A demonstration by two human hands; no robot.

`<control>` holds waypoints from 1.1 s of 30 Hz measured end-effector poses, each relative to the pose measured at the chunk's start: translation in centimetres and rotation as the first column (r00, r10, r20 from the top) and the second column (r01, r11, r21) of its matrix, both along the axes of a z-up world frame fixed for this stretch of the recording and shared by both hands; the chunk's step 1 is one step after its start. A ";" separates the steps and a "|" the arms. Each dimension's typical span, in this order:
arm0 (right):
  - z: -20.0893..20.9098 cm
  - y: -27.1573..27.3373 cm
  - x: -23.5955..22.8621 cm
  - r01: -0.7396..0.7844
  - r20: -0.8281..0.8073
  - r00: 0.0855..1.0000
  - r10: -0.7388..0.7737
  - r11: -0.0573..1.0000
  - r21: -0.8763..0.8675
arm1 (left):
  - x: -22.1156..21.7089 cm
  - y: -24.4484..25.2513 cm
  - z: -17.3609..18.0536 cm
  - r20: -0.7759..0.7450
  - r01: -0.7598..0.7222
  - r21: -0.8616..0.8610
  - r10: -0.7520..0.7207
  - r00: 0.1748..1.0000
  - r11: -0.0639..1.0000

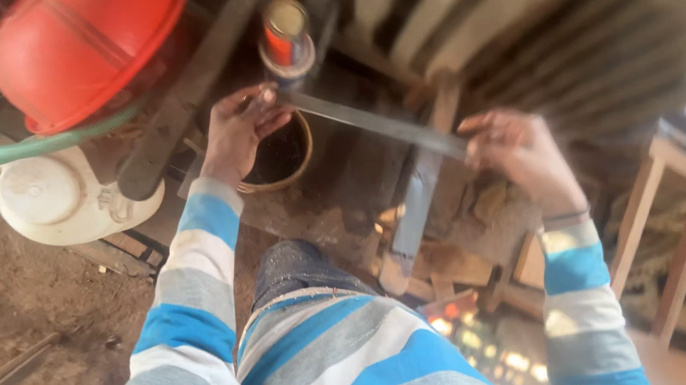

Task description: The person is using a file to smooth the edges of a metal bar. They dip the metal bar into a container of dark liquid, then place the bar on a wooden surface and file it repeatedly with a hand-held file, turning the bar over several times to work on different edges.

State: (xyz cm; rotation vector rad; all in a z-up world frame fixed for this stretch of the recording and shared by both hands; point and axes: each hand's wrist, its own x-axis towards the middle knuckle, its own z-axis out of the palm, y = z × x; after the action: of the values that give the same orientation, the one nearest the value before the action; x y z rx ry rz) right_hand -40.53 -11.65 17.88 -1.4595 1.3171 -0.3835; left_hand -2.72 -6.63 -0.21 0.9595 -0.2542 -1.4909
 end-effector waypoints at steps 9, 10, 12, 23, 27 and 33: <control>-10.6 20.7 -5.4 -0.273 -0.349 0.934 0.076 0.780 -0.562 | -14.7 -2.7 0.2 0.268 0.319 0.114 -0.338 0.902 0.941; -12.0 22.5 -4.8 0.017 -0.201 0.975 -0.093 0.937 -0.350 | -16.3 -2.4 -0.1 0.273 0.327 0.112 -0.346 0.898 0.938; -13.9 25.6 -4.1 0.359 -0.144 0.920 -0.365 0.931 -0.070 | -19.1 -1.5 -0.9 0.280 0.343 0.111 -0.361 0.890 0.933; -16.3 29.0 -4.1 0.435 -0.178 0.858 -0.482 0.866 -0.249 | -23.1 2.1 -3.8 0.938 0.550 0.170 -0.305 0.163 0.817; -16.2 28.3 -4.3 0.340 -0.177 0.891 -0.418 0.872 -0.352 | -22.4 2.9 -4.9 0.989 0.720 0.136 -0.056 -0.133 0.681; -15.7 28.4 -4.0 0.250 -0.360 0.856 -0.370 0.907 -0.338 | -22.5 5.5 -5.1 0.892 0.740 0.245 0.152 -0.425 0.627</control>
State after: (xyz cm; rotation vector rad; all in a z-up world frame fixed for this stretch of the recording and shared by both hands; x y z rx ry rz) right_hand -44.56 16.76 2.14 -1.6195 1.9268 -0.5055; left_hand -25.19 -1.13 -5.33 1.4177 -2.5289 -0.4106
